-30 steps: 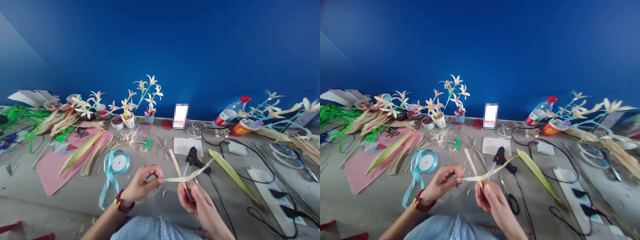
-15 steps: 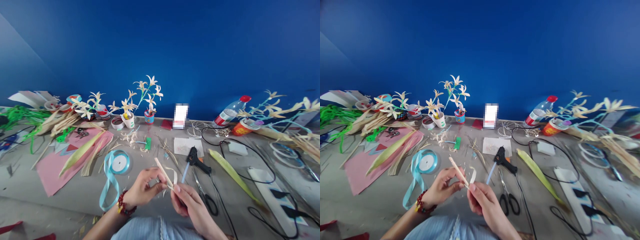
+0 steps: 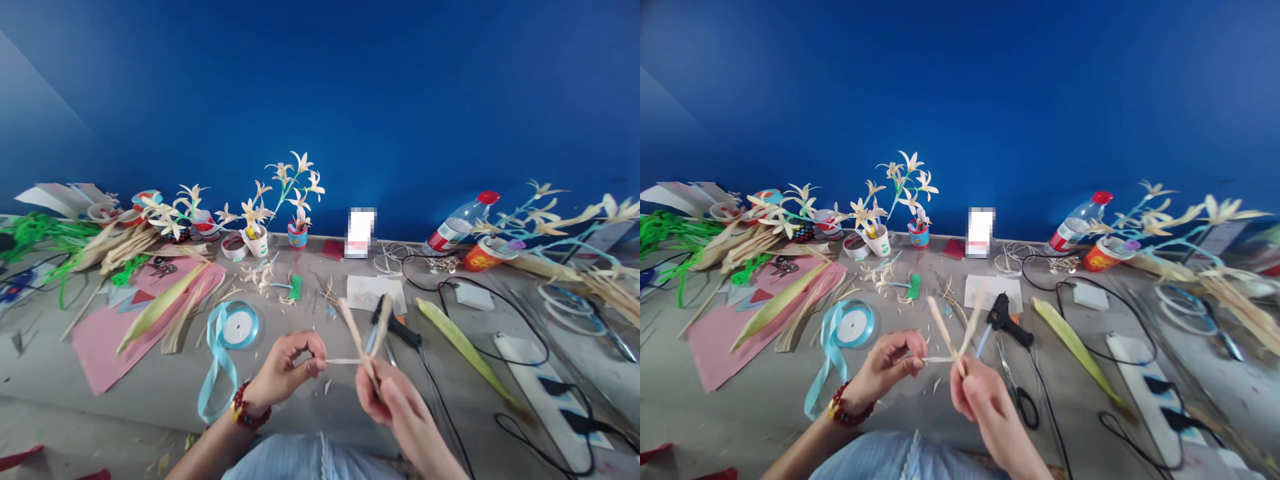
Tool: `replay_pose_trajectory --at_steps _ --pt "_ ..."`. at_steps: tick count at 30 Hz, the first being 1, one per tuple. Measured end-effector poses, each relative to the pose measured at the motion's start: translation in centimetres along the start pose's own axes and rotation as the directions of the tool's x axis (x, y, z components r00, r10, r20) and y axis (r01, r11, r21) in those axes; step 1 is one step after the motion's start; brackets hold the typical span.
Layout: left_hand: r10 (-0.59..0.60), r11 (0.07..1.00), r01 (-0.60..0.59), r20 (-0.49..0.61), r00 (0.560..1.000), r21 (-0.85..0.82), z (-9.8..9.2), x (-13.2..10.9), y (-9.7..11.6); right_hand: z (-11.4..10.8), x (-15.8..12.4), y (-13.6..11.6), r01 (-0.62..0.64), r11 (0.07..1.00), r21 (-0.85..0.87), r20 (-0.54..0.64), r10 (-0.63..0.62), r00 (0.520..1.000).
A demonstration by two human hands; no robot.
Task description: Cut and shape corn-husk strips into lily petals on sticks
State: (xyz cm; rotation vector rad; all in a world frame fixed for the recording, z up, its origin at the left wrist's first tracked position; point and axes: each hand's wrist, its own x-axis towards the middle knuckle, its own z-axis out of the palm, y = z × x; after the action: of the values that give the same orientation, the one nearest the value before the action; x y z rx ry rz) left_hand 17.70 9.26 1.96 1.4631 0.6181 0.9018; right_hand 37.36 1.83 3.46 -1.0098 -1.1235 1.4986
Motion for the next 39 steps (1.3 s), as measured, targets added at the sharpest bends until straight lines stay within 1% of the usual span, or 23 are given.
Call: replay_pose_trajectory --at_steps 2,3,5,7,9,12,13,15,17,19,20,21,22,24,25,27,29,31,33,35,36,38,39 --pt "-0.009 0.999 0.009 -0.009 1.000 0.039 0.3 0.0 0.1 0.5 0.4 0.0 0.039 0.952 -0.304 0.002 -0.040 0.999" --pt "-0.002 0.998 0.003 -0.011 1.000 0.069 0.4 0.0 0.2 0.8 0.6 0.1 0.038 0.916 -0.399 0.013 -0.035 0.999" --pt "0.023 0.992 -0.020 -0.019 1.000 0.127 0.7 0.0 0.4 1.3 1.0 0.5 0.016 0.875 -0.484 0.013 -0.012 1.000" --pt "0.045 0.989 -0.041 -0.019 0.999 0.145 0.8 0.0 0.5 1.6 1.3 0.8 -0.027 0.883 -0.468 -0.019 0.021 1.000" --pt "0.048 0.990 -0.047 0.000 0.999 0.136 0.9 -0.1 0.6 1.8 1.4 1.0 -0.084 0.928 -0.363 -0.033 0.077 0.997" --pt "0.035 0.990 -0.040 0.038 0.999 0.132 0.9 -0.5 0.7 1.9 1.4 0.9 -0.198 0.977 -0.083 -0.004 0.198 0.980" --pt "0.036 0.991 -0.041 0.041 0.999 0.131 0.9 -0.6 0.7 1.9 1.3 0.9 -0.245 0.969 0.023 0.021 0.244 0.970" --pt "0.036 0.994 -0.039 0.039 0.999 0.100 0.9 -0.7 0.6 1.9 1.1 1.1 -0.326 0.919 0.224 0.090 0.313 0.945" --pt "0.030 0.999 -0.031 0.043 0.999 0.021 1.0 -0.6 0.4 1.7 1.0 1.3 -0.372 0.846 0.381 0.183 0.325 0.928" --pt "0.008 0.995 -0.001 0.069 0.998 -0.095 1.1 -0.5 0.2 1.5 0.9 1.4 -0.386 0.797 0.465 0.255 0.298 0.920" --pt "-0.006 0.989 0.018 0.083 0.997 -0.149 1.1 -0.4 0.2 1.5 0.9 1.4 -0.370 0.804 0.466 0.251 0.281 0.926" --pt "-0.019 0.981 0.035 0.087 0.996 -0.191 1.2 -0.3 0.2 1.4 0.8 1.2 -0.334 0.840 0.427 0.218 0.263 0.940" --pt "-0.032 0.976 0.049 0.083 0.996 -0.210 1.2 -0.3 0.2 1.4 0.8 1.0 -0.276 0.897 0.346 0.159 0.234 0.959" --pt "-0.045 0.985 0.052 0.045 0.998 -0.164 1.2 -0.1 0.4 1.5 0.8 0.5 -0.128 0.989 0.069 0.030 0.126 0.992" --pt "-0.040 0.994 0.041 0.017 0.999 -0.099 1.3 -0.1 0.6 1.5 0.8 0.2 -0.063 0.994 -0.087 -0.008 0.062 0.998" --pt "-0.028 0.998 0.028 -0.016 0.999 0.048 1.3 -0.1 1.0 1.6 0.7 0.0 0.017 0.942 -0.336 -0.025 -0.027 0.999" --pt "-0.023 0.988 0.026 -0.023 0.999 0.149 1.4 -0.1 1.4 1.5 0.7 0.1 0.041 0.869 -0.493 -0.021 -0.058 0.998" --pt "-0.012 0.979 0.019 -0.033 0.999 0.203 1.5 -0.2 1.6 1.4 0.8 0.3 0.044 0.807 -0.589 -0.014 -0.065 0.998" --pt "0.020 0.966 -0.004 -0.058 0.998 0.259 1.7 -0.4 1.8 1.4 0.9 0.5 0.041 0.786 -0.617 -0.014 -0.063 0.998" --pt "0.067 0.950 -0.042 -0.072 0.995 0.309 1.8 -0.5 2.0 1.5 1.0 0.5 0.015 0.835 -0.550 -0.014 -0.027 1.000" --pt "0.091 0.943 -0.064 -0.068 0.994 0.327 1.9 -0.5 2.1 1.6 1.0 0.5 -0.013 0.883 -0.469 0.002 0.015 1.000" --pt "0.141 0.933 -0.114 -0.056 0.988 0.342 2.0 -0.6 2.2 1.7 1.0 0.5 -0.118 0.965 -0.232 0.064 0.136 0.989" --pt "0.164 0.930 -0.139 -0.048 0.985 0.340 2.0 -0.6 2.2 1.8 0.9 0.6 -0.184 0.978 -0.097 0.104 0.194 0.975"
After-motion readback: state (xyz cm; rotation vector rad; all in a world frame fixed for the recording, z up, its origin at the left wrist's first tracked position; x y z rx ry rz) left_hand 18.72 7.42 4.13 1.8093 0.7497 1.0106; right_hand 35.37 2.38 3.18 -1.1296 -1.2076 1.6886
